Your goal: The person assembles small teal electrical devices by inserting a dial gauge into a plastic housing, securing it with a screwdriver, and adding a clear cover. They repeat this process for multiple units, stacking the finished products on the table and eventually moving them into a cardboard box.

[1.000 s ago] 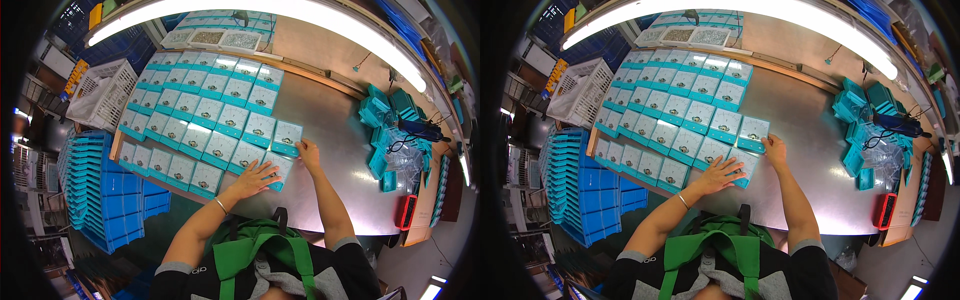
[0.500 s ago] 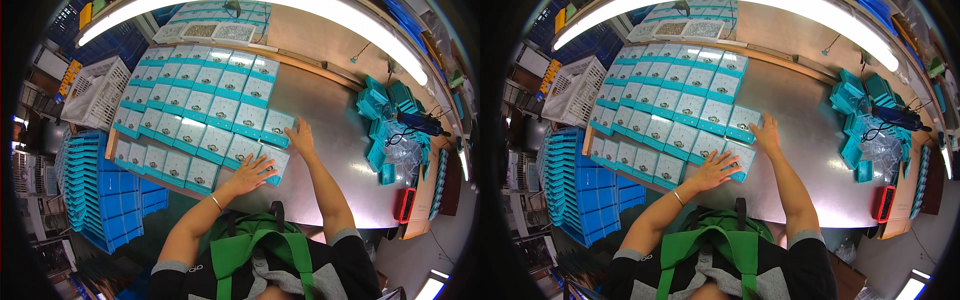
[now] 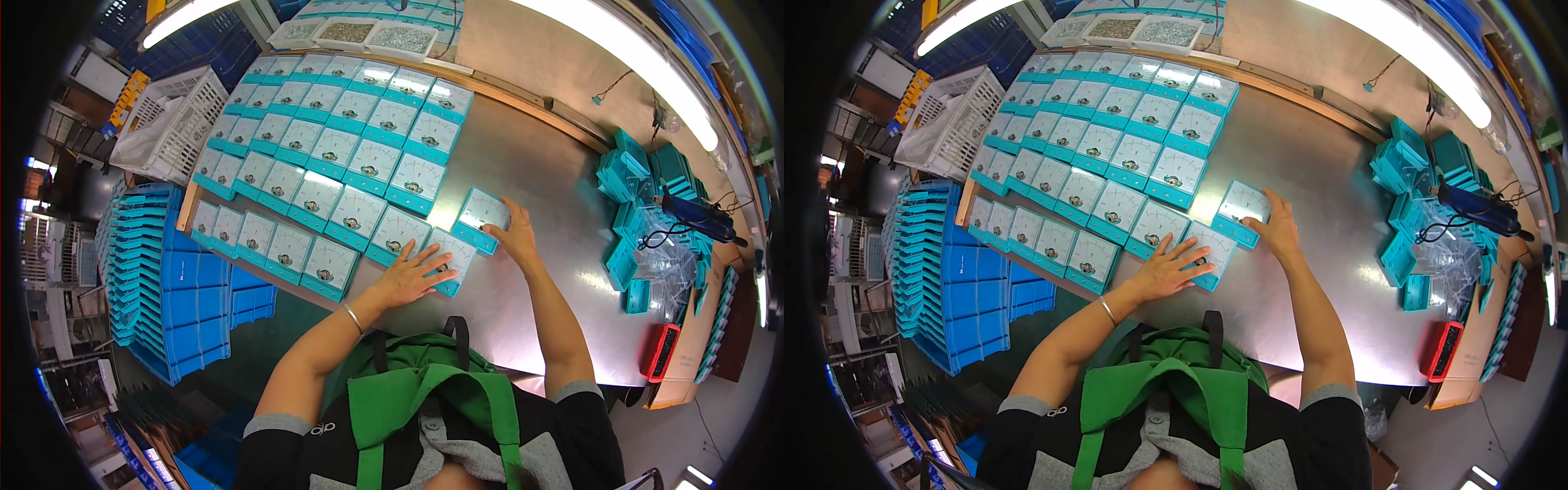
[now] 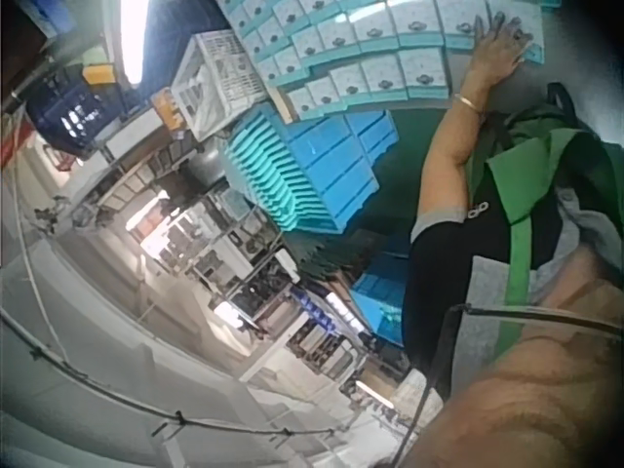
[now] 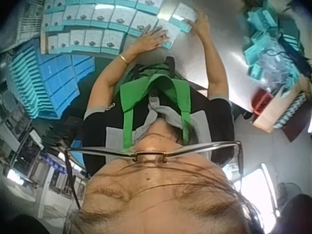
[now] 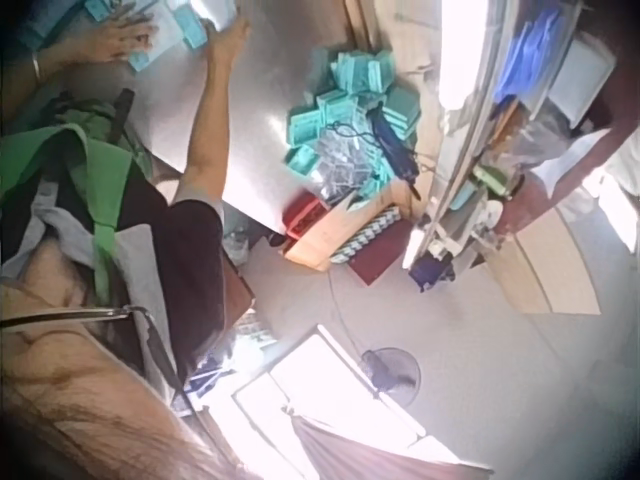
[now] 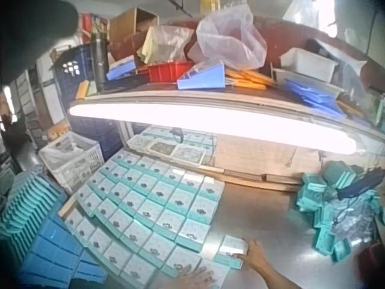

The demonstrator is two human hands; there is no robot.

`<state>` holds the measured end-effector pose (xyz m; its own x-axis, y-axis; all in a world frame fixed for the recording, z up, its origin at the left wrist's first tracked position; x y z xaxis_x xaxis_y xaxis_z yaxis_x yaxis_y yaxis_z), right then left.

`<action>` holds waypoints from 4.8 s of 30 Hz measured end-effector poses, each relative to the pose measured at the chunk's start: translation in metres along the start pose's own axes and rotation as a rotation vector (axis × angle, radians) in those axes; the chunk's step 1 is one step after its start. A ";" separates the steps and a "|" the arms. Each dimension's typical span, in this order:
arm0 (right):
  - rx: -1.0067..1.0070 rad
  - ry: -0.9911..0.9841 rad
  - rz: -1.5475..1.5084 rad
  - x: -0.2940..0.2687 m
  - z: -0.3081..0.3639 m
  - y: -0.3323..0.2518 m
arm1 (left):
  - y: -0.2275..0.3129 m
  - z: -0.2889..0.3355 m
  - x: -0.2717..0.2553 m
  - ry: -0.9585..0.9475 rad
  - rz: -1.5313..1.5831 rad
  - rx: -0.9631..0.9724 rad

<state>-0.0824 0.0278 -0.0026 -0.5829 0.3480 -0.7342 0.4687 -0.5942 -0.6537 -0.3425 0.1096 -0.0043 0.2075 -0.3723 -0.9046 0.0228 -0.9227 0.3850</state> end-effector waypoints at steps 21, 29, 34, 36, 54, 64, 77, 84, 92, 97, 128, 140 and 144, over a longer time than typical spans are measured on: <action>-0.190 -0.088 -0.093 -0.014 0.122 0.048 | 0.045 0.121 -0.020 -0.029 -0.229 -0.281; -0.066 -0.064 -0.031 0.009 0.057 -0.012 | 0.001 0.130 -0.041 -0.074 -0.256 -0.294; -0.086 0.024 -0.040 0.032 0.001 -0.022 | 0.001 0.126 -0.040 -0.052 -0.200 -0.286; -0.099 0.017 0.013 0.039 -0.003 -0.033 | 0.000 0.130 -0.038 -0.044 -0.206 -0.272; -0.129 -0.039 -0.160 0.050 0.047 -0.052 | -0.025 0.132 -0.019 -0.002 -0.021 -0.248; -0.137 0.036 -0.165 0.045 0.076 -0.023 | -0.109 0.239 -0.117 0.551 -0.371 -0.859; -0.178 -0.060 -0.115 0.073 0.143 -0.055 | -0.235 0.293 -0.123 0.439 -0.478 -1.069; -0.069 -0.058 -0.113 0.089 0.177 -0.070 | -0.232 0.299 -0.128 0.453 -0.419 -1.017; -0.043 -0.017 -0.104 0.093 0.185 -0.065 | -0.211 0.266 -0.150 0.270 -0.558 -1.120; -0.030 -0.029 -0.132 0.092 0.183 -0.071 | -0.102 0.169 -0.106 0.155 -0.176 -0.285; 0.240 0.062 -0.108 0.131 0.192 -0.070 | -0.338 0.348 -0.159 0.602 -0.450 -1.084; 0.246 0.025 -0.205 0.147 0.149 -0.123 | -0.378 0.324 -0.194 0.458 -0.401 -1.451; 0.298 0.014 -0.097 0.139 0.151 -0.124 | -0.355 0.321 -0.201 0.697 -0.327 -1.271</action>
<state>-0.3220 0.0401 0.0044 -0.6051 0.4223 -0.6750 0.1947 -0.7435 -0.6397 -0.7067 0.4796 -0.0176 0.4320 0.2899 -0.8540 0.9016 -0.1135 0.4175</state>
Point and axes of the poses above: each hand's wrist, its own z-axis away from the middle knuckle, its own x-axis out of the palm, y = z × x, the point moved 2 cm from there along -z, towards the middle knuckle, and after that the axes turned 3 degrees about y, right-handed, at the moved point
